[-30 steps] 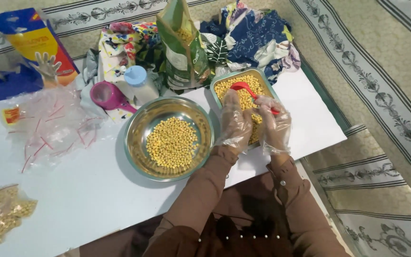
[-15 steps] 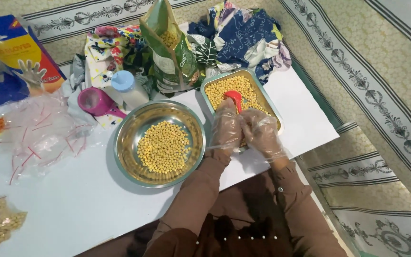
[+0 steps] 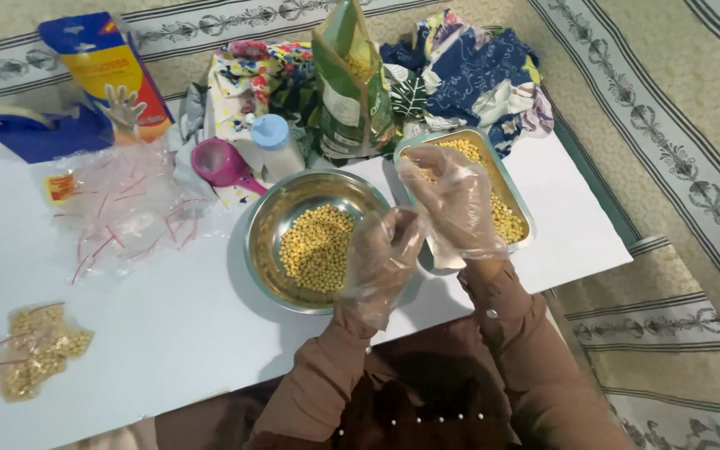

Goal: Manually filling small plastic bags with nuts from a bowl and a tray, occasionally using a scoop and a small bottle.

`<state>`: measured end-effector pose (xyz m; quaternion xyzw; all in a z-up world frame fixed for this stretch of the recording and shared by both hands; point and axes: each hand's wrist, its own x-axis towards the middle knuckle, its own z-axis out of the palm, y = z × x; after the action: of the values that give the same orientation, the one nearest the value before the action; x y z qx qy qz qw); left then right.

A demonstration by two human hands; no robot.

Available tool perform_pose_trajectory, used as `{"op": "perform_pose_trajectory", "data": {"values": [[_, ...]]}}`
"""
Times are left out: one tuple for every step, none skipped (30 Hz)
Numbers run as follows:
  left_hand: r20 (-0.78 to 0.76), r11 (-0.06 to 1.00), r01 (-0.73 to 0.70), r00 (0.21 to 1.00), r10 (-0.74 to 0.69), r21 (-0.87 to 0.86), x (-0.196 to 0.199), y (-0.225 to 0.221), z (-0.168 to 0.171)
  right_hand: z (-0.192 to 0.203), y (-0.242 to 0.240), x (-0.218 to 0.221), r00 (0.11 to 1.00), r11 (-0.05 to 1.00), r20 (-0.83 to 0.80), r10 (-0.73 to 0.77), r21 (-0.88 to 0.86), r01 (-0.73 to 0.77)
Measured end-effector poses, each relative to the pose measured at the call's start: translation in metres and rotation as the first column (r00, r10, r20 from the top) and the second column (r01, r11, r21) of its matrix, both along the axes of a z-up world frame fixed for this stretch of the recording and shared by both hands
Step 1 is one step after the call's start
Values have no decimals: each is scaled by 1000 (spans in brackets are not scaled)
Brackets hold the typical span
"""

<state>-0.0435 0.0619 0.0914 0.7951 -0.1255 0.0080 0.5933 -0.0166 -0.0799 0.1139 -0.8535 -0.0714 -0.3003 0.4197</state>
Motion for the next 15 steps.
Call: {"op": "perform_pose_trajectory", "data": {"values": [[-102,999,-14,995,17,32,1,9,6,0,11,7,998,998,-11,56,-8,-56],[-204,998,-23,978,36,67,2,18,12,0,23,14,994,994,-24,110,-13,-110],[-200,997,-33,979,46,67,0,26,15,-5,34,22,993,993,-20,119,-14,-120],[-255,995,-18,966,42,96,-3,32,19,-10,45,29,974,993,-203,99,88,-83],[-310,992,-1,950,39,124,-6,39,22,-15,57,36,920,984,-381,95,177,-28],[-309,992,-12,950,49,123,1,45,9,-22,67,38,919,984,-381,105,176,-39],[-286,998,-29,957,44,58,9,52,-4,-30,78,41,915,952,-367,164,301,-50],[-260,999,-45,965,42,-9,17,58,-17,-36,88,45,911,905,-346,223,420,-62],[-257,998,-58,965,54,-11,17,63,-20,-41,102,46,910,905,-344,234,418,-75],[-189,998,-58,981,51,-29,16,68,-24,-47,116,45,952,839,-195,235,535,-97],[-119,997,-56,992,51,-46,14,72,-28,-53,129,44,976,758,-46,213,638,-135],[-119,997,-62,991,56,-49,14,77,-31,-45,126,46,975,759,-46,219,635,-140],[-15,998,-50,999,49,-47,13,81,-33,-37,123,49,933,806,-144,331,558,-200],[89,998,-38,995,42,-42,13,85,-35,-29,120,52,871,835,-249,424,481,-269],[90,998,-44,995,48,-44,19,87,-36,-40,125,67,868,834,-249,429,478,-275]]}}
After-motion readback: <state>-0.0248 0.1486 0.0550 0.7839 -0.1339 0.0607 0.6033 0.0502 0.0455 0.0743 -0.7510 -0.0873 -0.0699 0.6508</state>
